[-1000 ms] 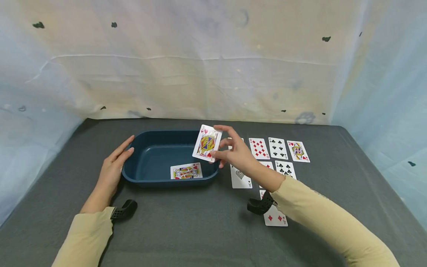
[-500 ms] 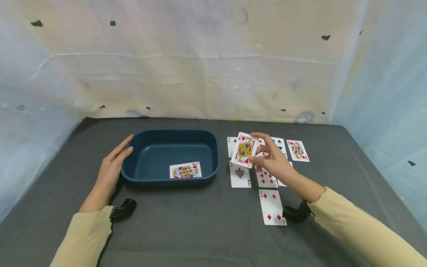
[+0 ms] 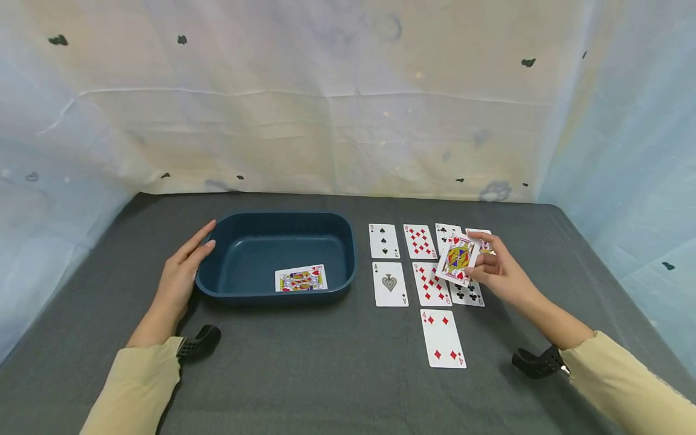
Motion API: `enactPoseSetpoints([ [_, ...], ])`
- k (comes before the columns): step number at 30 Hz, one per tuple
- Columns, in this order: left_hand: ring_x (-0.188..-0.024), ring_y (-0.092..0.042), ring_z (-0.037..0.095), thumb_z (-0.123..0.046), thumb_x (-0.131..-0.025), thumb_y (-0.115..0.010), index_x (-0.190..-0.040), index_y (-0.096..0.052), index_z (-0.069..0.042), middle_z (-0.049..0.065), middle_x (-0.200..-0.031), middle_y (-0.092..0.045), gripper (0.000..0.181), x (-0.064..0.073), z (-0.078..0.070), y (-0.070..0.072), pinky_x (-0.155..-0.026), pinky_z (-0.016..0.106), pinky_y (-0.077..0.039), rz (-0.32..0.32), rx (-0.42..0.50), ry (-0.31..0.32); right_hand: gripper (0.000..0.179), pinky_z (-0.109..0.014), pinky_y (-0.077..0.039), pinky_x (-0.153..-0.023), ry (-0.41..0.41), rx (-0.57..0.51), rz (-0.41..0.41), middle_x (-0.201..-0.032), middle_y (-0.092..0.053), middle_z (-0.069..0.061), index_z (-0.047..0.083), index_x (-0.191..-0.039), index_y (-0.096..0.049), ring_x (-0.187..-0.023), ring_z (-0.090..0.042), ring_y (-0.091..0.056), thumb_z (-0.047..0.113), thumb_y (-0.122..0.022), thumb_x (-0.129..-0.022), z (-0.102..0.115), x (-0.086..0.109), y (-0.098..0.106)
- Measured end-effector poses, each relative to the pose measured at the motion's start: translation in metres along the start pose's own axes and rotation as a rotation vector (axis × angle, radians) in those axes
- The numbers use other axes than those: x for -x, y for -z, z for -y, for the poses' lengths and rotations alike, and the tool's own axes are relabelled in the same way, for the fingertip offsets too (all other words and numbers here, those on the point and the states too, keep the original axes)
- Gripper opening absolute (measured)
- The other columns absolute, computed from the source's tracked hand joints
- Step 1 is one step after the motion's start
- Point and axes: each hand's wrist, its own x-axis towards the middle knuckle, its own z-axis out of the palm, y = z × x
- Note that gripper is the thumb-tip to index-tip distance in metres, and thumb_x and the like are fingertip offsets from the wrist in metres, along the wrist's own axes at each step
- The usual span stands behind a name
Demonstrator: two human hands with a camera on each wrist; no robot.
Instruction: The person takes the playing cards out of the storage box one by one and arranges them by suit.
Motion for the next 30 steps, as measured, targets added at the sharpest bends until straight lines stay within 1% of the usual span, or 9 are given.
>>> enactPoseSetpoints([
  [4,-0.148,-0.004,0.03,-0.049,-0.098,-0.045,-0.148,-0.028,-0.041,-0.005,-0.161,-0.011,0.054,0.0,0.001,0.001,-0.114,0.063,-0.007,0.005,0.006,0.001,0.065,-0.022,-0.05,-0.067,0.025,-0.008,0.053,-0.09,-0.057,-0.01,0.012,-0.146,-0.022,-0.078,-0.007,-0.061,-0.003,-0.056,-0.093,-0.016,0.007,0.017],
  [6,-0.148,-0.004,0.029,-0.05,-0.098,-0.046,-0.148,-0.029,-0.041,-0.005,-0.161,-0.011,0.054,0.001,0.0,0.001,-0.114,0.063,-0.006,0.004,0.007,0.003,0.063,-0.021,-0.05,-0.069,0.022,-0.011,0.079,-0.092,-0.058,-0.008,0.015,-0.146,-0.023,-0.08,-0.007,-0.061,-0.001,-0.055,-0.094,-0.023,0.01,0.025],
  [12,-0.148,-0.004,0.029,-0.051,-0.098,-0.046,-0.148,-0.03,-0.042,-0.006,-0.161,-0.013,0.053,0.003,-0.001,-0.001,-0.114,0.063,-0.006,0.006,0.006,0.003,0.06,-0.02,-0.05,-0.072,0.019,-0.005,0.163,-0.094,-0.061,-0.006,0.017,-0.146,-0.023,-0.084,-0.008,-0.062,0.002,-0.053,-0.096,-0.04,0.02,0.049],
  [16,-0.149,-0.005,0.028,-0.051,-0.098,-0.046,-0.147,-0.031,-0.043,-0.009,-0.16,-0.014,0.052,0.002,-0.002,-0.002,-0.114,0.063,-0.007,0.009,0.009,-0.006,0.06,-0.021,-0.05,-0.072,-0.011,0.019,0.203,-0.096,-0.061,-0.007,0.017,-0.148,-0.022,-0.085,-0.008,-0.062,0.004,-0.052,-0.097,-0.05,0.028,0.067],
  [19,-0.149,-0.005,0.027,-0.051,-0.097,-0.046,-0.147,-0.031,-0.044,-0.009,-0.16,-0.014,0.052,0.001,-0.002,-0.002,-0.114,0.063,-0.007,0.009,0.01,-0.008,0.059,-0.023,-0.048,-0.069,-0.036,0.041,0.236,-0.095,-0.061,-0.008,0.016,-0.146,-0.024,-0.083,-0.009,-0.062,0.003,-0.054,-0.096,-0.056,0.03,0.078],
  [22,-0.149,-0.004,0.028,-0.051,-0.098,-0.046,-0.147,-0.03,-0.044,-0.008,-0.161,-0.013,0.052,0.0,-0.001,-0.002,-0.114,0.063,-0.006,0.01,0.01,-0.005,0.058,-0.026,-0.044,-0.062,-0.044,0.078,0.269,-0.087,-0.06,-0.007,0.015,-0.142,-0.029,-0.073,-0.012,-0.059,0.003,-0.058,-0.094,-0.06,0.029,0.084],
  [26,-0.148,-0.004,0.029,-0.049,-0.098,-0.046,-0.148,-0.029,-0.042,-0.006,-0.161,-0.012,0.053,-0.001,0.001,-0.001,-0.114,0.063,-0.006,0.005,0.008,-0.002,0.056,-0.029,-0.038,-0.05,0.015,0.165,0.299,-0.075,-0.056,-0.004,0.005,-0.136,-0.035,-0.057,-0.009,-0.047,0.002,-0.064,-0.089,-0.06,0.022,0.083],
  [28,-0.148,-0.005,0.029,-0.049,-0.098,-0.046,-0.149,-0.029,-0.04,-0.005,-0.161,-0.012,0.054,-0.002,0.001,0.0,-0.114,0.063,-0.007,-0.001,0.01,0.001,0.055,-0.027,-0.036,-0.046,0.053,0.232,0.299,-0.071,-0.052,-0.002,0.0,-0.133,-0.038,-0.054,-0.005,-0.041,0.003,-0.067,-0.087,-0.058,0.018,0.081],
  [30,-0.148,-0.005,0.029,-0.048,-0.098,-0.046,-0.149,-0.029,-0.04,-0.005,-0.161,-0.012,0.054,-0.002,0.001,0.0,-0.115,0.062,-0.007,-0.005,0.011,0.001,0.053,-0.025,-0.035,-0.046,0.069,0.301,0.291,-0.072,-0.051,0.0,-0.001,-0.131,-0.041,-0.055,-0.002,-0.039,0.004,-0.069,-0.086,-0.057,0.015,0.079],
])
